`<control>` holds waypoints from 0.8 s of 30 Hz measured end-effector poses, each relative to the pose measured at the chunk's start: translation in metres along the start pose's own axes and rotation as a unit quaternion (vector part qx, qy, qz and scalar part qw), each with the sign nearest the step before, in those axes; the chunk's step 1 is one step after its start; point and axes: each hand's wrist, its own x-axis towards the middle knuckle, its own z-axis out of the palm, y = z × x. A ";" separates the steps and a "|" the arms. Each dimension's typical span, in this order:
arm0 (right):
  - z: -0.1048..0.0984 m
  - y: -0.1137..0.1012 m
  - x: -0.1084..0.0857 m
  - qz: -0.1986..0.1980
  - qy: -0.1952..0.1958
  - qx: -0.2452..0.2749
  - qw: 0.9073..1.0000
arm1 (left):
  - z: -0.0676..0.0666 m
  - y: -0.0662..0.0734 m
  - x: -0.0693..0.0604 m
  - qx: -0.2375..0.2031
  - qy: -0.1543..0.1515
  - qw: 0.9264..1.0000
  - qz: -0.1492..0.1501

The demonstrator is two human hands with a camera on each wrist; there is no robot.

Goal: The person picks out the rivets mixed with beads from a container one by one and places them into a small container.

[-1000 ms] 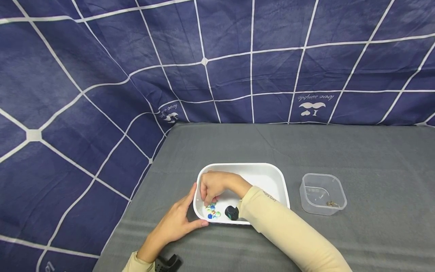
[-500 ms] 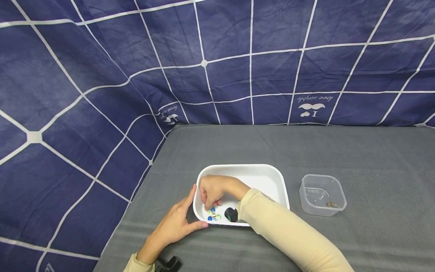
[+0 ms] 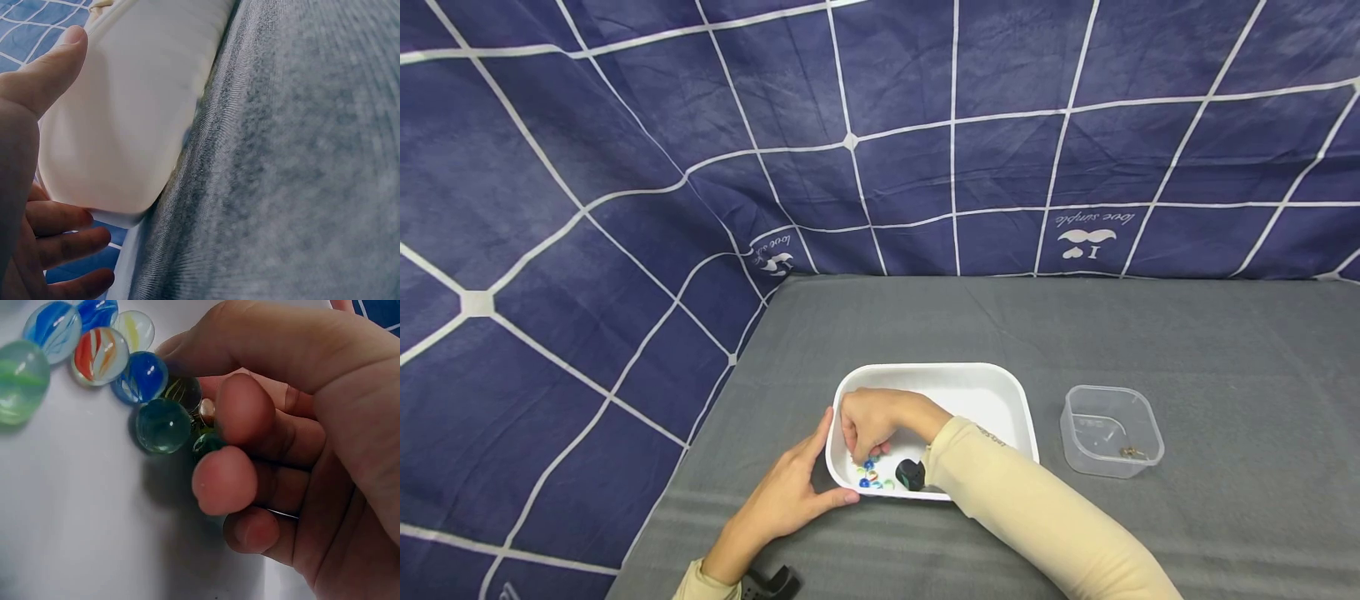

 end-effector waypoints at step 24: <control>-0.004 0.000 -0.001 -0.006 -0.008 0.018 1.000 | 0.000 0.001 -0.001 0.003 0.002 1.000 -0.001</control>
